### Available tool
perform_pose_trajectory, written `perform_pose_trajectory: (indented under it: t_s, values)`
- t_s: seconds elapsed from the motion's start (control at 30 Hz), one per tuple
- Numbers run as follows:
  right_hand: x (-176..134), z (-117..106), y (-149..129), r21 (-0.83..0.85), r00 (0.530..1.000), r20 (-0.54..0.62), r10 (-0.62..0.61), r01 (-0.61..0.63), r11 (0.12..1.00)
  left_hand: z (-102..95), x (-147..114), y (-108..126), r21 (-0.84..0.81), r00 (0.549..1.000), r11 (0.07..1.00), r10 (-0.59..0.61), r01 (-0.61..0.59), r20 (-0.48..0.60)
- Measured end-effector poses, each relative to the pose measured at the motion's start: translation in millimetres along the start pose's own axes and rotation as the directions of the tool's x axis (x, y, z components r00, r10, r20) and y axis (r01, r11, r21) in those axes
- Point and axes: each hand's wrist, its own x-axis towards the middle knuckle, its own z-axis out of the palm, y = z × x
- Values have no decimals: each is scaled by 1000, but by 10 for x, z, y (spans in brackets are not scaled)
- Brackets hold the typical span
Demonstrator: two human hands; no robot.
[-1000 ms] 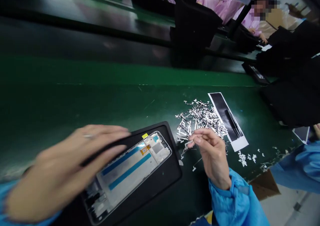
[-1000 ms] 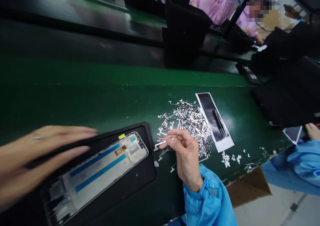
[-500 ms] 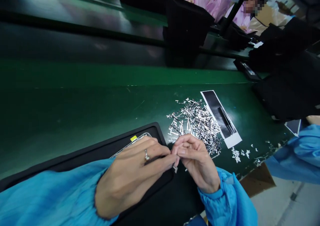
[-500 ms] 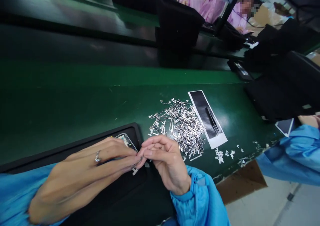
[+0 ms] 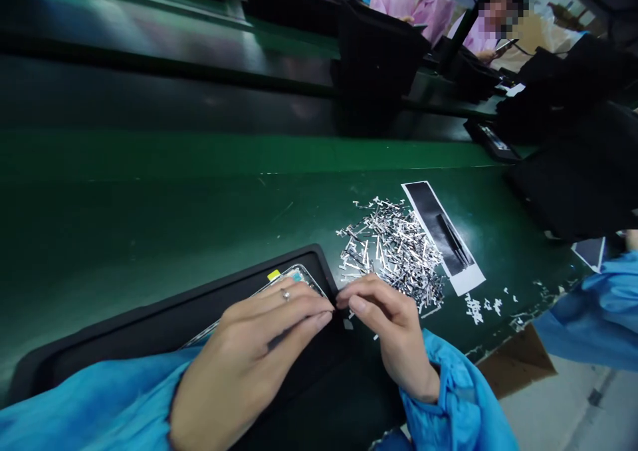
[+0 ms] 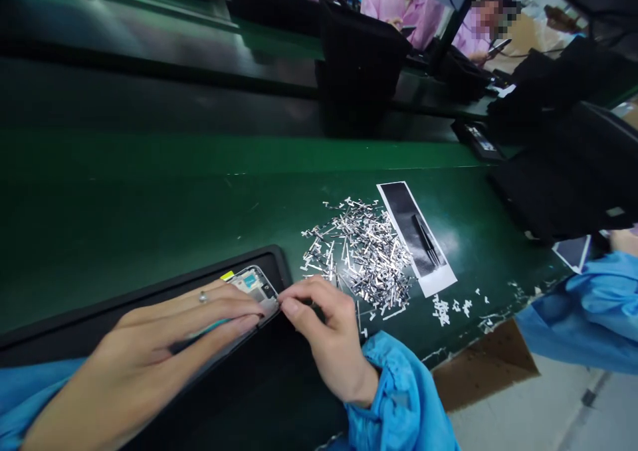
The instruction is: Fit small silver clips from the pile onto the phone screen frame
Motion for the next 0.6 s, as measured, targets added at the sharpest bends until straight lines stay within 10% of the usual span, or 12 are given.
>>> perform_pose_trajectory:
  t_s: [0.13, 0.43, 0.6]
  values:
    - [-5, -13, -25, -271, 986, 131, -108, 140, 952, 21, -13, -29, 38, 997, 999, -28, 26, 70]
    - [13, 19, -14, -341, 979, 201, -33, 101, 935, 5, -68, -31, 332, 971, 929, 92, -163, 220]
    - [19, 7, -13, -273, 977, 212, 9, 51, 961, -15, -70, -60, 240, 990, 968, 35, -67, 135]
